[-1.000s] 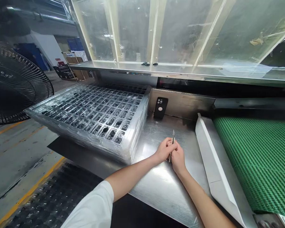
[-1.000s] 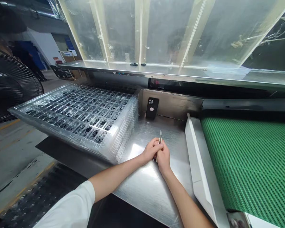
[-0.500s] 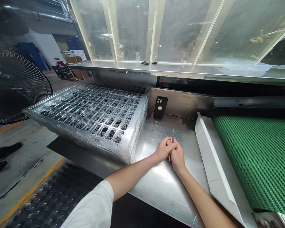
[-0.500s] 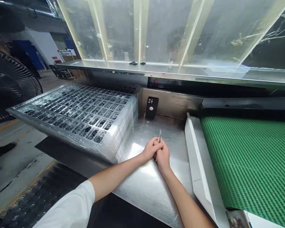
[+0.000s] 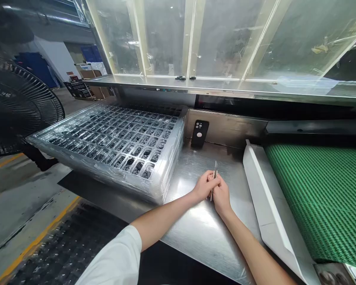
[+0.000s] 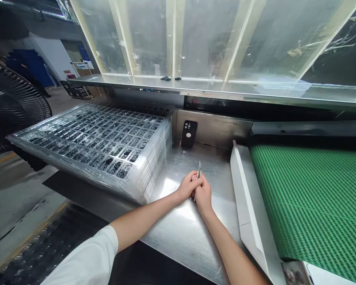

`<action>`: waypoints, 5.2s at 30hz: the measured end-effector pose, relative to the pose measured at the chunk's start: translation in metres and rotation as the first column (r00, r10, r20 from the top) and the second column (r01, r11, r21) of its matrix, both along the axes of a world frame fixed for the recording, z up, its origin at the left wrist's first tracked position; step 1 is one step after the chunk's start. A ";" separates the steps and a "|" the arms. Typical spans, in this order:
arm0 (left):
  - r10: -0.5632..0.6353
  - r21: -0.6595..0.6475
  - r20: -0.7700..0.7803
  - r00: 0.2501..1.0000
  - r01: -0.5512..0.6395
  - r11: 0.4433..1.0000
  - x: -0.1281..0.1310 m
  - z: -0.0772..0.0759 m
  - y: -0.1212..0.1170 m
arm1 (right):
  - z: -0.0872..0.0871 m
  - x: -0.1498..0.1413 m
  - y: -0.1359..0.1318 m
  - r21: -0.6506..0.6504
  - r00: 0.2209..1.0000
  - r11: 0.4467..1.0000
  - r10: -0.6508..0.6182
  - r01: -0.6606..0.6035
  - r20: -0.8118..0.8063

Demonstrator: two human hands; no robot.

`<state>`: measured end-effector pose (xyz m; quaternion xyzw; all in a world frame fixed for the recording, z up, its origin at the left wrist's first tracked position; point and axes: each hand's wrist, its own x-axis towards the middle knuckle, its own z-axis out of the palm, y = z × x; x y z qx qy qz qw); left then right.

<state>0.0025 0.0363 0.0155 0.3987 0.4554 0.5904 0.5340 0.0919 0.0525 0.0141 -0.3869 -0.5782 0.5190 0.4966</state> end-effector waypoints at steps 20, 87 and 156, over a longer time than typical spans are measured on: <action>-0.017 -0.032 -0.026 1.000 0.016 0.999 -0.001 0.000 0.000 | 0.009 -0.001 -0.004 -0.012 1.000 1.000 0.000 0.000 0.011; 0.044 0.060 -0.020 0.999 -0.043 0.997 0.002 0.002 -0.003 | -0.007 -0.001 0.001 -0.018 0.997 1.000 0.022 -0.023 -0.072; 0.046 0.079 -0.043 0.998 -0.042 0.996 0.002 0.004 -0.003 | -0.011 -0.002 0.003 0.008 0.995 0.999 0.035 -0.034 -0.096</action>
